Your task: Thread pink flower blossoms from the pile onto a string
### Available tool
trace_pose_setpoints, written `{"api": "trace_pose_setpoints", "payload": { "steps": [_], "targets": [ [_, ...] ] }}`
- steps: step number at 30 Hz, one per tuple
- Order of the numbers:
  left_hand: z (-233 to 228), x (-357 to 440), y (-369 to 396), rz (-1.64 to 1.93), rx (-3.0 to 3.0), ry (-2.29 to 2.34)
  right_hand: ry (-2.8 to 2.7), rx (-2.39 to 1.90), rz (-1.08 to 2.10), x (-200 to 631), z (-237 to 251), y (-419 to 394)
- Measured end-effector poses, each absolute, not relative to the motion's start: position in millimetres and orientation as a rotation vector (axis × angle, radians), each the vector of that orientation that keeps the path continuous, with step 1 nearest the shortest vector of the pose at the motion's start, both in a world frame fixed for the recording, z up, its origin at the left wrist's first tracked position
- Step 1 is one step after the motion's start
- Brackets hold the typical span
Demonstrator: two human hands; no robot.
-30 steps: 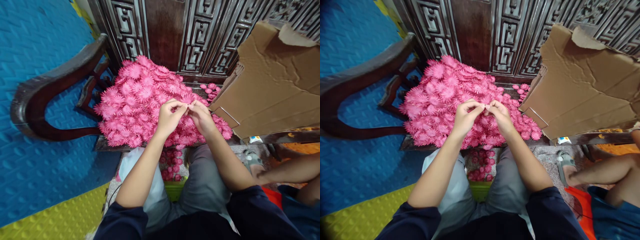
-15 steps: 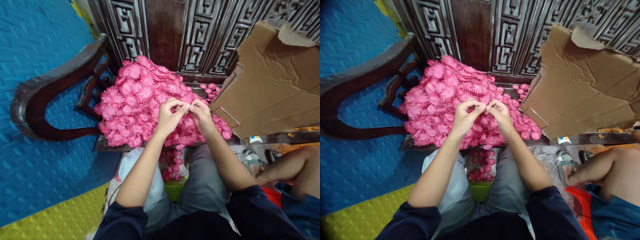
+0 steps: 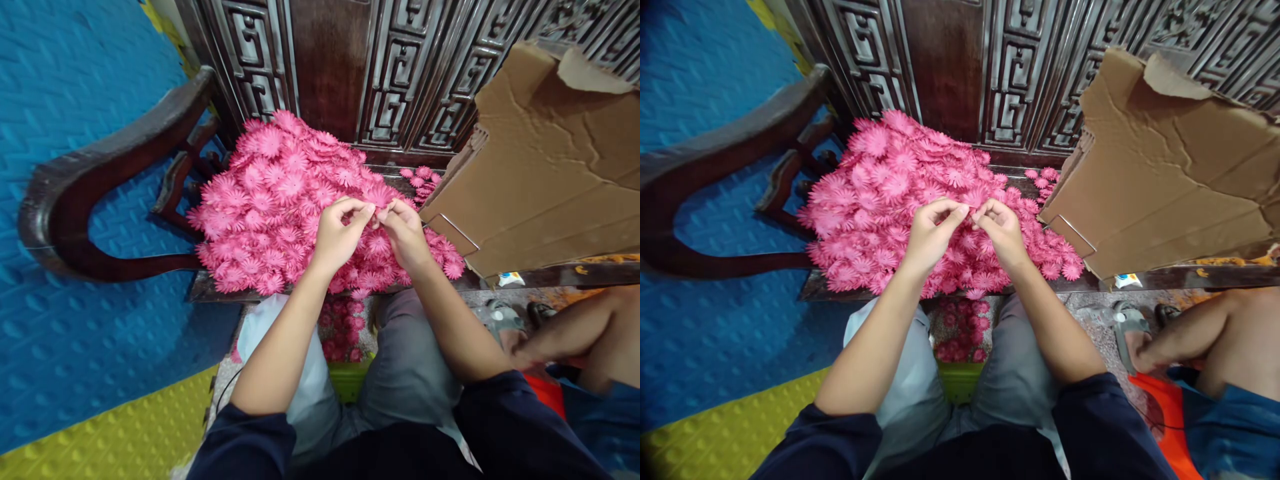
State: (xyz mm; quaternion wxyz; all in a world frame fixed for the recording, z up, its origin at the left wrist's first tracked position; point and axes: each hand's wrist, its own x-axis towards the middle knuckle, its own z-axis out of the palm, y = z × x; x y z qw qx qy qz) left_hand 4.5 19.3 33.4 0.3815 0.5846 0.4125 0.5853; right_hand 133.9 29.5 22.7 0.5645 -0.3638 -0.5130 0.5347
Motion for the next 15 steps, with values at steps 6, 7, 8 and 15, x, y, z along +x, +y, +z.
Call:
{"api": "trace_pose_setpoints", "payload": {
  "steps": [6,7,8,15],
  "targets": [
    [33.4,6.8,20.4,1.642,1.488,1.349,-1.275,-0.869,1.212,132.1,25.0,27.1],
    [33.1,6.5,21.0,1.657,1.483,1.374,-1.274,-0.878,1.226,131.7,25.4,26.7],
    [32.8,6.1,21.4,1.668,1.493,1.393,-1.266,-0.888,1.246,131.2,25.7,26.3],
    [31.8,6.2,19.6,1.596,1.649,1.428,-1.229,-0.883,1.301,127.2,28.3,25.1]
  ]
}}
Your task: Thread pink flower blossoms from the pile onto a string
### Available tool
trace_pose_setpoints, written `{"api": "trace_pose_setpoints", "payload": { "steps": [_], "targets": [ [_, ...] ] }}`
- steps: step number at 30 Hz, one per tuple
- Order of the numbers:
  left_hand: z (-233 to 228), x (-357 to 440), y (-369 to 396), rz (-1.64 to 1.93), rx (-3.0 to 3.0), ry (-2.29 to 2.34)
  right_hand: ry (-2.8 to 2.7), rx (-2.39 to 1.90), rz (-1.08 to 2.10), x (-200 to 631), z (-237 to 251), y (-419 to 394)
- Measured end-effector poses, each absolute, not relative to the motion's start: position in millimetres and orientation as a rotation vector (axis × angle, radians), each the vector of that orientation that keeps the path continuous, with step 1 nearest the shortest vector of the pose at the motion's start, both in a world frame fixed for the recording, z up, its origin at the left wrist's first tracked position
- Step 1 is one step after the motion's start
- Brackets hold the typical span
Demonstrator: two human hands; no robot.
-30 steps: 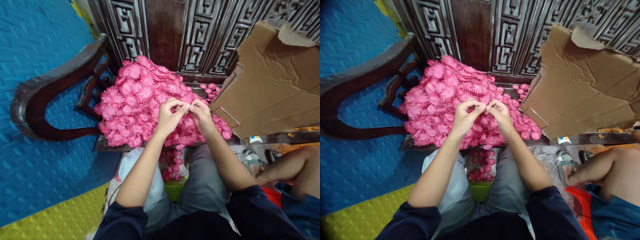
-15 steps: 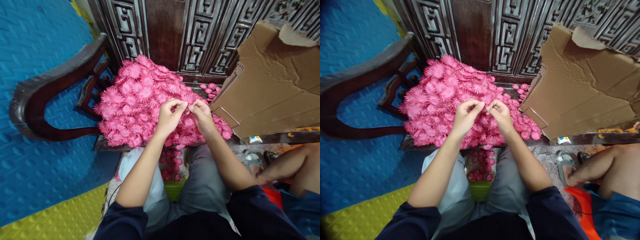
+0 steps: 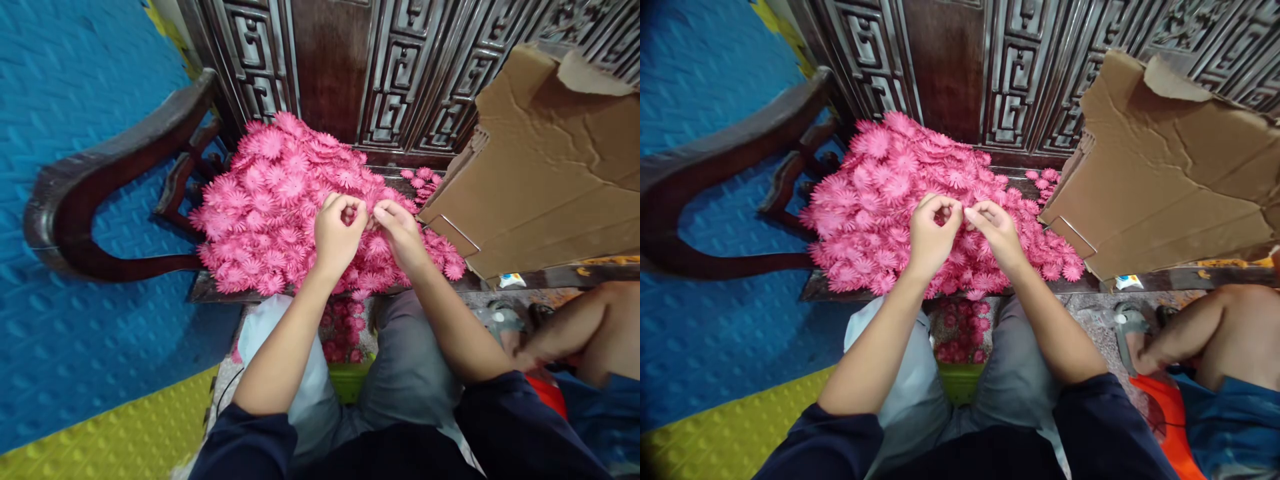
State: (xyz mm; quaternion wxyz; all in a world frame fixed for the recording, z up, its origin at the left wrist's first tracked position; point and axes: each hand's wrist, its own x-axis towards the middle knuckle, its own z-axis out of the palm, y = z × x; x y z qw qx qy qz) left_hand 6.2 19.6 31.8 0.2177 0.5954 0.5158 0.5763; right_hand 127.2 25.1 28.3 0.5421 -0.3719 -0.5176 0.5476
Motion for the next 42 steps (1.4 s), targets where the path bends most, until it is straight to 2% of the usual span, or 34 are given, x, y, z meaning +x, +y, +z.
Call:
{"api": "trace_pose_setpoints", "payload": {
  "steps": [12,19,27,33,35,39,42],
  "targets": [
    [31.7,1.8,23.7,1.41,1.375,1.297,-1.335,-1.028,1.25,130.2,22.3,28.7],
    [22.3,6.1,25.6,1.48,1.555,1.424,-1.386,-1.065,1.211,130.7,18.0,28.5],
    [19.3,-6.8,34.2,1.744,1.375,1.492,-1.365,-1.052,1.15,123.7,18.0,22.7],
    [24.7,-35.0,46.9,2.109,0.855,1.642,-0.996,-1.112,1.162,141.1,16.3,35.3],
    [24.0,-33.8,47.1,2.076,0.926,1.589,-0.947,-1.139,1.206,144.9,15.2,38.8],
    [19.3,-12.5,38.6,1.755,1.27,1.467,-1.038,-1.147,1.282,139.1,13.5,36.6],
    [20.1,0.8,30.8,1.715,1.316,1.487,-1.163,-1.11,1.219,132.0,13.8,32.3]
  ]
}}
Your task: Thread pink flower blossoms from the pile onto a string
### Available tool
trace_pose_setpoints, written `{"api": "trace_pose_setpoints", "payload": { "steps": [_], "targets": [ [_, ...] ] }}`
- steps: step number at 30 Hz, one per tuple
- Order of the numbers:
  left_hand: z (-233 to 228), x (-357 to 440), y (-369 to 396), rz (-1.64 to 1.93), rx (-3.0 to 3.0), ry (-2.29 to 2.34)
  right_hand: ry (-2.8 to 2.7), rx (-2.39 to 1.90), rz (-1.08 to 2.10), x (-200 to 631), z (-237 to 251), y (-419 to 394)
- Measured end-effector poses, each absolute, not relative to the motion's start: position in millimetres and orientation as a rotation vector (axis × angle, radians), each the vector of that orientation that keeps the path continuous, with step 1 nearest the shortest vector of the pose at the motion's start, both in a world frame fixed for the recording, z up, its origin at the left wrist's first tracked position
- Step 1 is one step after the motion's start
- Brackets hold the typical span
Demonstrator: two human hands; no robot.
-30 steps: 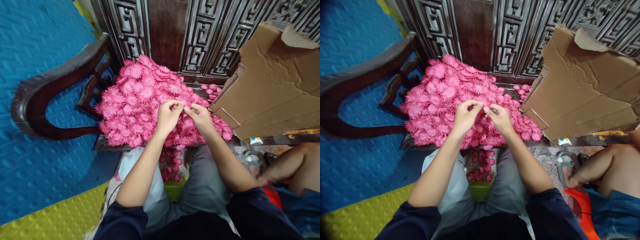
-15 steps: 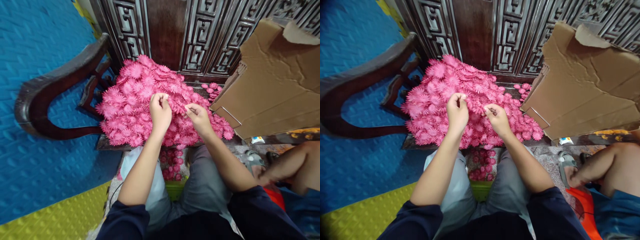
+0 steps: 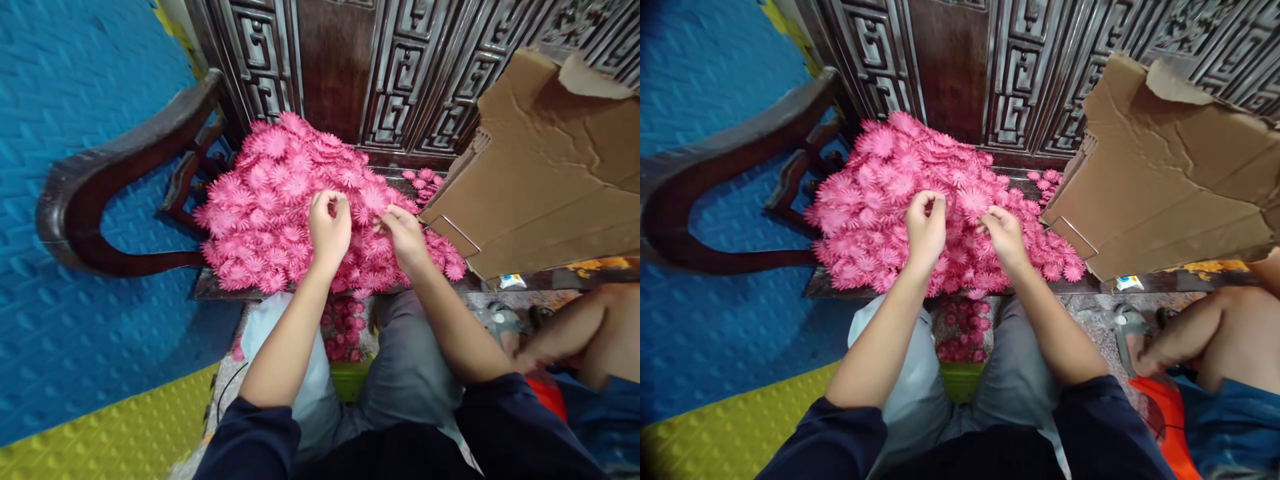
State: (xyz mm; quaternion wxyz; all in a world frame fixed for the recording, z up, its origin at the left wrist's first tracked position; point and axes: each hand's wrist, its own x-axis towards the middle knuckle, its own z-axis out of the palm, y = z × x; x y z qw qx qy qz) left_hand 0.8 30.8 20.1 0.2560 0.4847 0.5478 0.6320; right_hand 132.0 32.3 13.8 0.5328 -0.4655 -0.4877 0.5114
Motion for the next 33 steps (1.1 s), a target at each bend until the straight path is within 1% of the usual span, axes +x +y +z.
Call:
{"api": "trace_pose_setpoints", "payload": {
  "steps": [5,9,11,14,17,19,27,33],
  "targets": [
    [29.4,2.5,25.5,1.844,1.154,1.427,-1.224,-1.119,1.204,128.5,14.8,31.3],
    [31.3,0.5,26.6,1.835,1.065,1.418,-1.211,-1.105,1.213,127.9,16.4,30.4],
    [31.2,0.0,25.9,1.829,1.141,1.413,-1.219,-1.1,1.192,127.2,18.4,29.0],
    [32.9,-0.7,22.3,1.789,1.431,1.489,-1.231,-1.108,1.118,126.2,22.0,27.1],
    [34.7,-0.6,19.0,1.603,1.783,1.521,-1.236,-1.104,1.059,126.4,24.3,26.5],
    [33.9,0.3,18.7,1.492,1.915,1.514,-1.235,-1.104,1.049,127.2,24.6,26.8],
    [28.9,1.7,21.8,1.432,2.016,1.495,-1.227,-1.063,1.047,130.6,23.6,28.3],
    [29.0,3.1,21.9,1.464,1.843,1.518,-1.271,-1.069,1.02,131.8,20.1,29.1]
  ]
}}
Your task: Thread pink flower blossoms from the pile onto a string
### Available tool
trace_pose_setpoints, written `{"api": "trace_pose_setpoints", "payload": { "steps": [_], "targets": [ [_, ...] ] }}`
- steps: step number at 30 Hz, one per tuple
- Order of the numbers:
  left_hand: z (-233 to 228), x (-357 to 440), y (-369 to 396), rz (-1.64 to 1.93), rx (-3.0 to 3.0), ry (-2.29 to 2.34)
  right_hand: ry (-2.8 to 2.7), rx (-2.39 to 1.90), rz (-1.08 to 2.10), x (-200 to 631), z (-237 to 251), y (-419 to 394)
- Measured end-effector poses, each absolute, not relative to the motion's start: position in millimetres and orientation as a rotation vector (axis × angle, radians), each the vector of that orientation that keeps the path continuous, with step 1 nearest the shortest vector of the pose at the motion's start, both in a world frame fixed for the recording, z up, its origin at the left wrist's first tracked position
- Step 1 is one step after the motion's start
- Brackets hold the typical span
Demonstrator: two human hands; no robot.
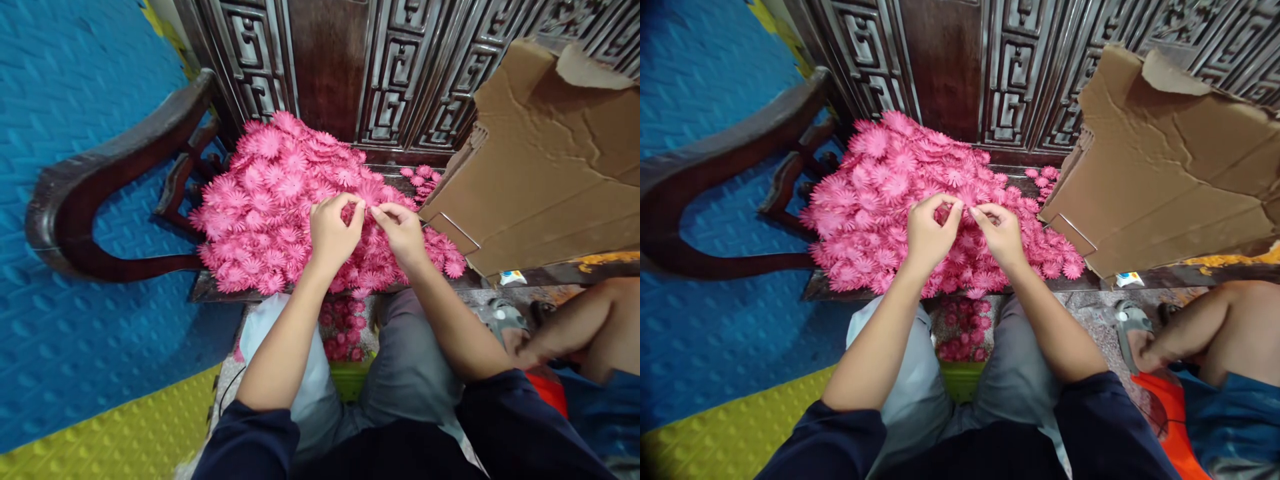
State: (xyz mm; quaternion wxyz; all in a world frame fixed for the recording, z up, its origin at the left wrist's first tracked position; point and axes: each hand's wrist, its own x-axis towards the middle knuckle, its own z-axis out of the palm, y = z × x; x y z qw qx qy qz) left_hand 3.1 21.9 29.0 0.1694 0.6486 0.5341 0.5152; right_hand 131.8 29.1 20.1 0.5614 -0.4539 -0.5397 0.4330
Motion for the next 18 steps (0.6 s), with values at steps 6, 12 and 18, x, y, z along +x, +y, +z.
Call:
{"api": "trace_pose_setpoints", "payload": {
  "steps": [6,12,18],
  "targets": [
    [25.9,8.4,22.7,1.534,1.649,1.484,-1.169,-1.084,1.064,128.7,18.6,29.6],
    [32.5,0.2,23.2,1.408,1.592,1.216,-1.167,-1.077,1.029,133.5,19.4,31.6],
    [34.7,-3.0,21.7,1.374,1.581,1.15,-1.204,-1.07,1.133,136.7,19.4,30.4]
  ]
}}
